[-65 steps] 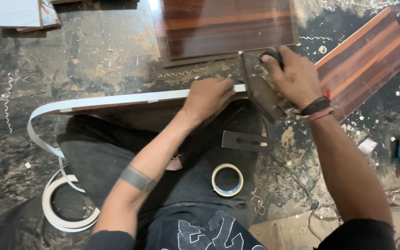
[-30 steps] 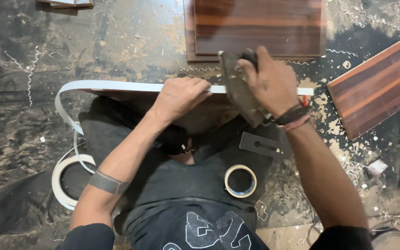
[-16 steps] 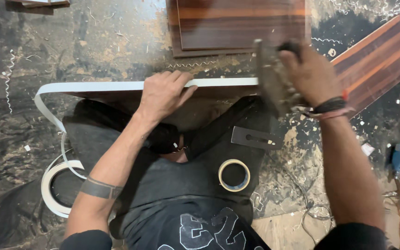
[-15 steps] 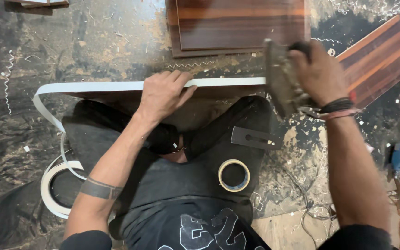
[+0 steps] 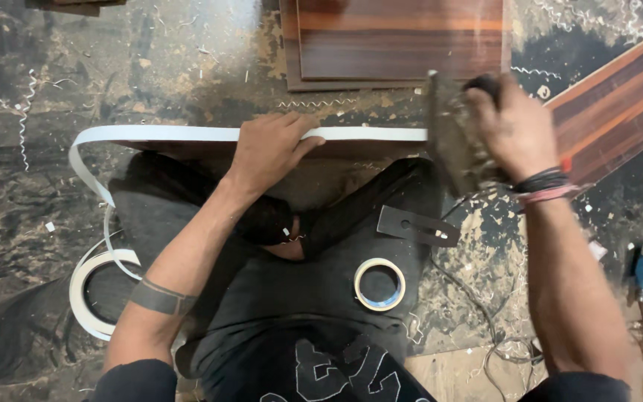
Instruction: The person sits on the workshop floor and applies white edge banding tape to the edges of particle board panels. They press the tape onto a board edge with a hand-held iron, peel tape from the roll, align it along the raw edge, and run the iron along the strip to bond it, working on multiple boards.
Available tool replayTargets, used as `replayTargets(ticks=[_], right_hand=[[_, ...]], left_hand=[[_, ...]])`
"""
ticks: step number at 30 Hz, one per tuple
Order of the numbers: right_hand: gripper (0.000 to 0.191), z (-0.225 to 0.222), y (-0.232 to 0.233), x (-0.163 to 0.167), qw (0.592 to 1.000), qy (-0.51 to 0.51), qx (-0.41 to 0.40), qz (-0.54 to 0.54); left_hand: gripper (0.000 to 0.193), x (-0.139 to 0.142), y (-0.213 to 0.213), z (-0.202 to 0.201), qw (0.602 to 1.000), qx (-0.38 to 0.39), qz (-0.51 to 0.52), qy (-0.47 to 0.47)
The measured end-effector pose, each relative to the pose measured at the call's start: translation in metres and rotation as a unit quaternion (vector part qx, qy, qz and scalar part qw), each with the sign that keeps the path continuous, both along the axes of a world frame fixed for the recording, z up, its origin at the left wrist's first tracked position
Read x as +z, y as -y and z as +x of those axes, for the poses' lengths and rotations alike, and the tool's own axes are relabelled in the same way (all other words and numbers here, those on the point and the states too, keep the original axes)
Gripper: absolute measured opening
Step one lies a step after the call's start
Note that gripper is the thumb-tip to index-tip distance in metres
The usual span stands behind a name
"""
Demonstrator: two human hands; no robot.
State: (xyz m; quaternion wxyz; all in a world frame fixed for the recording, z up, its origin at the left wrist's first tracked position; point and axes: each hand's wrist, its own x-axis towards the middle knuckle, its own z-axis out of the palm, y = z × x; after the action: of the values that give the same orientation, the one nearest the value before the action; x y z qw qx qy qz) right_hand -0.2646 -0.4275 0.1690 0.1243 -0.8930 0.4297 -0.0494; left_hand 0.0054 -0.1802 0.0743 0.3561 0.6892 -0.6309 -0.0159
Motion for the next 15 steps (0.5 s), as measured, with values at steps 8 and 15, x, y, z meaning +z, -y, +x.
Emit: replayTargets(ticks=[8, 15], right_hand=[[0.044, 0.110, -0.081, -0.016, 0.988, 0.016, 0.150, -0.036], [0.039, 0.145, -0.113, -0.007, 0.981, 0.055, 0.185, -0.031]], left_hand=[[0.028, 0.006, -0.022, 0.024, 1.000, -0.012, 0.008, -0.016], [0.026, 0.005, -0.044, 0.049, 0.999, 0.011, 0.037, 0.034]])
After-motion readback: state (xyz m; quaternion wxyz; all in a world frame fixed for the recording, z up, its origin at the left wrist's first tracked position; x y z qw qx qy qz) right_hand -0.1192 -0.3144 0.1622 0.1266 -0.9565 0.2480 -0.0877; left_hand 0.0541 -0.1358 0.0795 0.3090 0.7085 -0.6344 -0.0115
